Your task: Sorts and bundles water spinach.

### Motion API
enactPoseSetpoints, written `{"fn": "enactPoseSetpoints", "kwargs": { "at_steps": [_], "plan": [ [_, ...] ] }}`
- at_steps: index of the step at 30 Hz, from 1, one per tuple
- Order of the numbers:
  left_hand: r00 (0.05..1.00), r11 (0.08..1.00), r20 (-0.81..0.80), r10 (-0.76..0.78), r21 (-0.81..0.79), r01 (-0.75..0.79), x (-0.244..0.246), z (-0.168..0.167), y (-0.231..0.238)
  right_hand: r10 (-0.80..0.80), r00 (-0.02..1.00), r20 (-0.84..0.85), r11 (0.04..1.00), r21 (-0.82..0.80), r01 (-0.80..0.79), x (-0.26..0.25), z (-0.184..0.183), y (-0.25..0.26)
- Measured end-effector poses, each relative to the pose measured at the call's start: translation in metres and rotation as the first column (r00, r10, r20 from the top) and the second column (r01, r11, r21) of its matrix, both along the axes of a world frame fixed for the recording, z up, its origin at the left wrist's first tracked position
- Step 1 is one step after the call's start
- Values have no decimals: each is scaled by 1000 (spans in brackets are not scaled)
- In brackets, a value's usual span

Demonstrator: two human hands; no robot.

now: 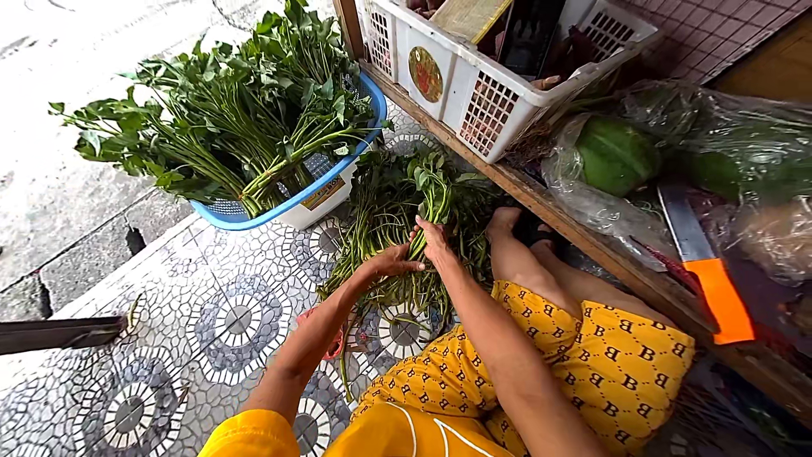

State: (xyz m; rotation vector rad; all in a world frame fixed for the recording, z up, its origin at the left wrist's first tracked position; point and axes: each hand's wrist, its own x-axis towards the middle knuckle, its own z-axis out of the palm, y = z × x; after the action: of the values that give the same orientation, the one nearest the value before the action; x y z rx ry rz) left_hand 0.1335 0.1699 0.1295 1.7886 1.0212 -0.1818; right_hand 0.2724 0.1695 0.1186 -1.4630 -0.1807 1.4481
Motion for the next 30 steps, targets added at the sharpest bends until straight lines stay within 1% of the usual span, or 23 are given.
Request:
{"fn": "enactPoseSetpoints", "kwargs": {
  "at_steps": [1,2,3,4,5,6,7,8,9,10,12,14,15,17,19,21,26,28,30],
  "plan": [
    [988,997,-152,-41,58,50,3,15,1,29,995,92,999,-42,-26,-5,-3,-2],
    [968,989,-252,-23,137,60,5,32,1,73,980,183,994,-91,-57,-9,-7,-3],
    [961,965,-275,39,259,35,6,48,1,118,961,251,988,-129,-87,-11,-11,-3],
    [970,909,-220,103,417,-2,8,61,1,152,940,307,982,-151,-110,-13,-15,-3],
    [985,824,-108,131,565,-48,9,70,4,185,913,363,977,-170,-130,-16,-18,-2],
    [994,738,-10,112,670,-77,12,74,12,218,888,406,970,-188,-152,-19,-20,-1],
    [996,674,56,62,734,-83,18,71,27,248,861,443,964,-203,-173,-20,-20,0],
    [998,644,64,2,764,-51,26,67,45,279,832,479,956,-222,-192,-22,-18,0],
    [996,617,40,-74,787,14,33,61,61,303,809,504,949,-239,-206,-23,-15,-1],
    [989,595,-22,-143,797,104,39,57,73,324,788,524,942,-256,-217,-24,-11,-2],
    [952,573,-212,-221,762,303,49,54,90,372,751,546,923,-301,-238,-24,1,-4],
    [902,621,-365,-232,658,426,57,62,96,400,733,550,911,-325,-253,-23,6,-6],
    [889,656,-394,-235,611,444,60,67,99,415,722,553,905,-333,-265,-23,7,-6],
    [882,709,-395,-256,544,449,64,77,104,447,693,565,889,-363,-278,-22,8,-6],
    [852,726,-430,-297,478,494,67,87,109,477,669,570,875,-382,-298,-23,10,-7],
    [797,703,-501,-336,429,567,70,93,112,497,652,572,864,-393,-314,-24,13,-8],
    [643,591,-651,-404,352,726,77,98,112,535,608,587,843,-421,-336,-26,15,-8],
    [610,576,-666,-430,317,753,77,100,112,536,602,592,842,-420,-338,-26,15,-9],
    [604,572,-654,-457,304,762,77,101,113,535,597,598,844,-417,-338,-25,16,-9]
  ]
}}
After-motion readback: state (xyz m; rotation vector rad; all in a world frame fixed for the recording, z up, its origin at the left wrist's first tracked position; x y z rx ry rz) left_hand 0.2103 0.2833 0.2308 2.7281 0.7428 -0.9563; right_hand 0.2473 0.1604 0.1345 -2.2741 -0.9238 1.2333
